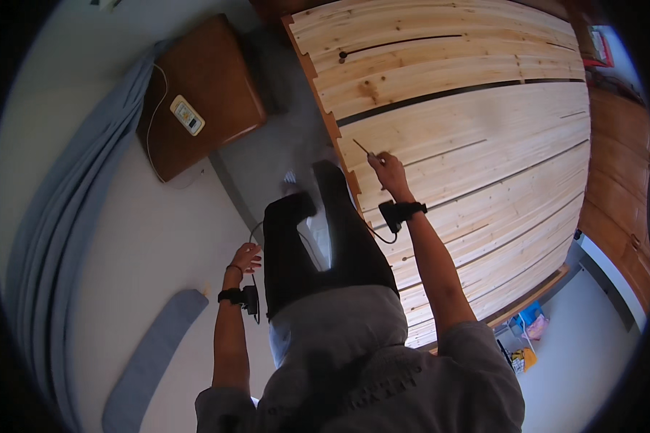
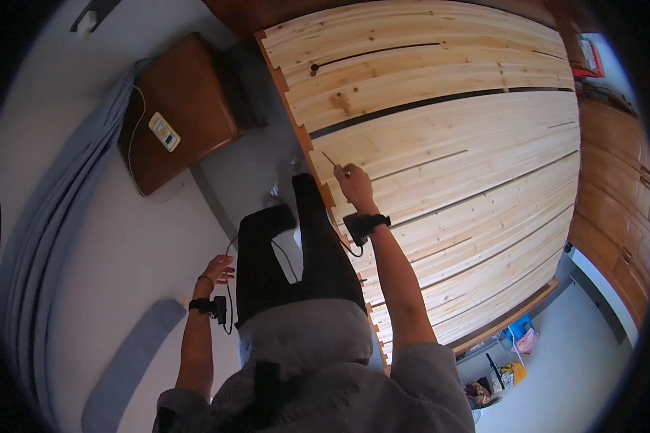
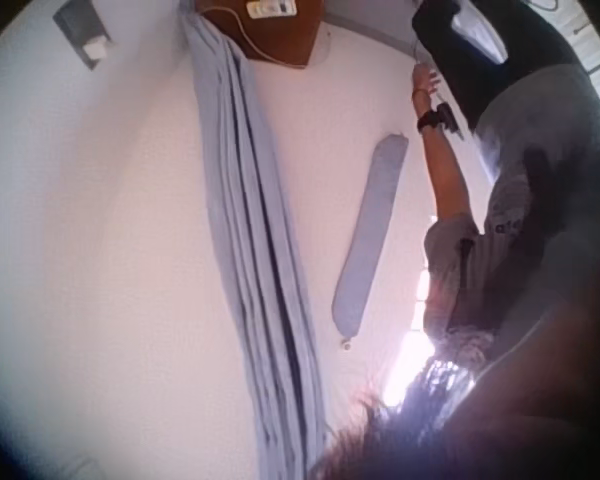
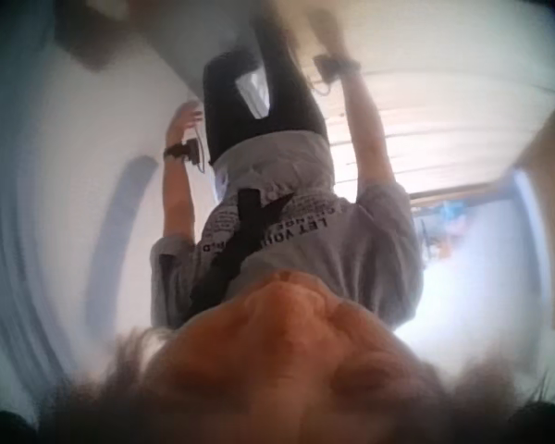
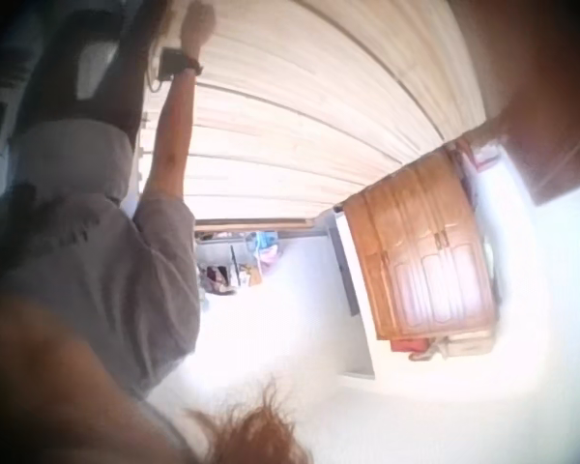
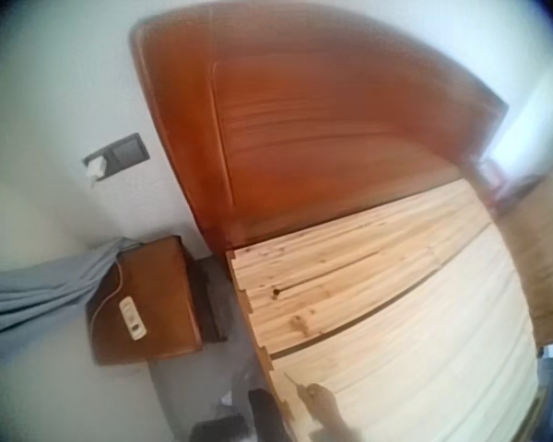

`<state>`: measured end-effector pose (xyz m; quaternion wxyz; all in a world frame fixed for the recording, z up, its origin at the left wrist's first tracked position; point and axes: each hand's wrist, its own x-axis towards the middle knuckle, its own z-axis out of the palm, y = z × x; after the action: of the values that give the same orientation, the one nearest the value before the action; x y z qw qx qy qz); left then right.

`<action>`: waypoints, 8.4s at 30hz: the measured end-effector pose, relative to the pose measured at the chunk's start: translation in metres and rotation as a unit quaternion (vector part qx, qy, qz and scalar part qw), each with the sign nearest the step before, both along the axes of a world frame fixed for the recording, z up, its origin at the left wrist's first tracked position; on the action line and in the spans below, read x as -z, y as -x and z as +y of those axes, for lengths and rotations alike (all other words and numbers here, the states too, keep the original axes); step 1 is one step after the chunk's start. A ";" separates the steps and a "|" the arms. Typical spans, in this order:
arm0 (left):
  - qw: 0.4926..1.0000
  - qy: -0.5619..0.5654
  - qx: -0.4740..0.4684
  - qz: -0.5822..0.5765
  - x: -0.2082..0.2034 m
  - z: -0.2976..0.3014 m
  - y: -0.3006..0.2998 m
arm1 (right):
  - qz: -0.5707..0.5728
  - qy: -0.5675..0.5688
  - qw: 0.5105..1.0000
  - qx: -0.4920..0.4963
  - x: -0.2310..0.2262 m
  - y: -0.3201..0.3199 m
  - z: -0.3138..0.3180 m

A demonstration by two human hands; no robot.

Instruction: The recorder uses a screwdriver to tighten screws on the wooden slats of a bed frame.

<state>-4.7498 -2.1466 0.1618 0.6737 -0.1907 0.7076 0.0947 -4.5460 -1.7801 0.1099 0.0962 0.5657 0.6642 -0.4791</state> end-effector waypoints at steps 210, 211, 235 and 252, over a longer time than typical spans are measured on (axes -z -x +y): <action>0.947 0.168 0.267 0.054 0.161 0.075 0.022 | -0.240 -0.173 0.695 -0.655 0.071 0.232 0.062; 0.938 0.188 0.285 0.058 0.157 0.082 0.025 | -0.235 -0.191 0.669 -0.679 0.069 0.231 0.061; 0.959 0.147 0.237 0.059 0.154 0.079 0.029 | -0.240 -0.161 0.782 -0.551 0.071 0.235 0.071; 0.948 0.190 0.254 0.017 0.156 0.089 0.032 | 0.003 0.498 0.802 0.330 0.082 0.189 0.085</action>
<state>-4.7819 -2.0576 0.0058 0.6148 -0.1272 0.7487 -0.2128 -4.7348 -1.6953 0.0275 0.1985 0.6235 0.1076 -0.7485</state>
